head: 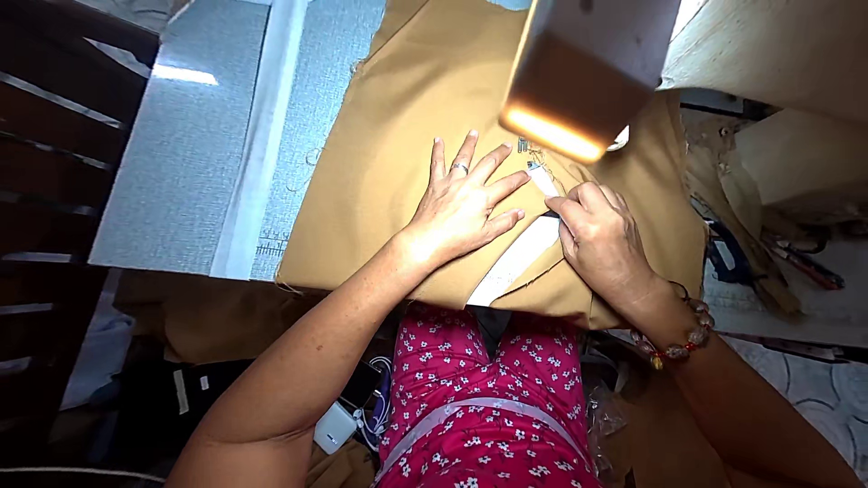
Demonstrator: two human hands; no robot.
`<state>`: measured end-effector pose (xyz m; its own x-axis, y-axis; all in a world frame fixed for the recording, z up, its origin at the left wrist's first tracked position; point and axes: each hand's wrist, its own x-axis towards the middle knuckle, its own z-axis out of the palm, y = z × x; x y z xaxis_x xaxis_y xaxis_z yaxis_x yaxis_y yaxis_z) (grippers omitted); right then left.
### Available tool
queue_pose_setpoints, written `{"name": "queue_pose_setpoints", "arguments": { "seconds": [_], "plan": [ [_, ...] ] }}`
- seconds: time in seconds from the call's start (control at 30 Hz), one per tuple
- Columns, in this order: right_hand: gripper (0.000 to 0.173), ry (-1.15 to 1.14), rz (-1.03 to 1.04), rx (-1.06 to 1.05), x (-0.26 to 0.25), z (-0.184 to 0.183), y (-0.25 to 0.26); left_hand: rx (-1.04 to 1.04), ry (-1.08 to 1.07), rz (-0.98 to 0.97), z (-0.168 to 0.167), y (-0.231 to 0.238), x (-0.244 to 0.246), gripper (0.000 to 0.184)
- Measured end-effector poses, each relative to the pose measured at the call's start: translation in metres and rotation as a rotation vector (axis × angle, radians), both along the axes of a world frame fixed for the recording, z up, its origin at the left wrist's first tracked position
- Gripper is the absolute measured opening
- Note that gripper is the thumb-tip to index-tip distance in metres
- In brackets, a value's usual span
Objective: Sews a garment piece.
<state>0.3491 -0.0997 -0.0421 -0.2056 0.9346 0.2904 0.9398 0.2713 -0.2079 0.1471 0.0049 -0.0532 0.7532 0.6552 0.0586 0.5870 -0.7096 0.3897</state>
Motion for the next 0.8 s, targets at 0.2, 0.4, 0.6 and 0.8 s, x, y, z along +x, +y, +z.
{"name": "queue_pose_setpoints", "arguments": {
  "seconds": [0.2,0.4,0.6,0.8],
  "plan": [
    [0.028,0.054,0.022,0.031,-0.004,-0.004,0.003,0.029,-0.022,-0.076,-0.001,0.015,-0.006,0.053],
    [0.028,0.079,0.035,0.040,-0.009,-0.002,0.012,0.029,-0.040,-0.169,0.000,0.036,-0.010,0.053],
    [0.027,0.089,0.047,0.050,-0.009,-0.003,0.020,0.034,-0.068,-0.204,0.000,0.058,-0.008,0.055],
    [0.027,0.128,-0.018,0.098,-0.011,-0.018,0.041,0.032,-0.072,-0.204,0.001,0.077,0.000,0.051]
  ]
}}
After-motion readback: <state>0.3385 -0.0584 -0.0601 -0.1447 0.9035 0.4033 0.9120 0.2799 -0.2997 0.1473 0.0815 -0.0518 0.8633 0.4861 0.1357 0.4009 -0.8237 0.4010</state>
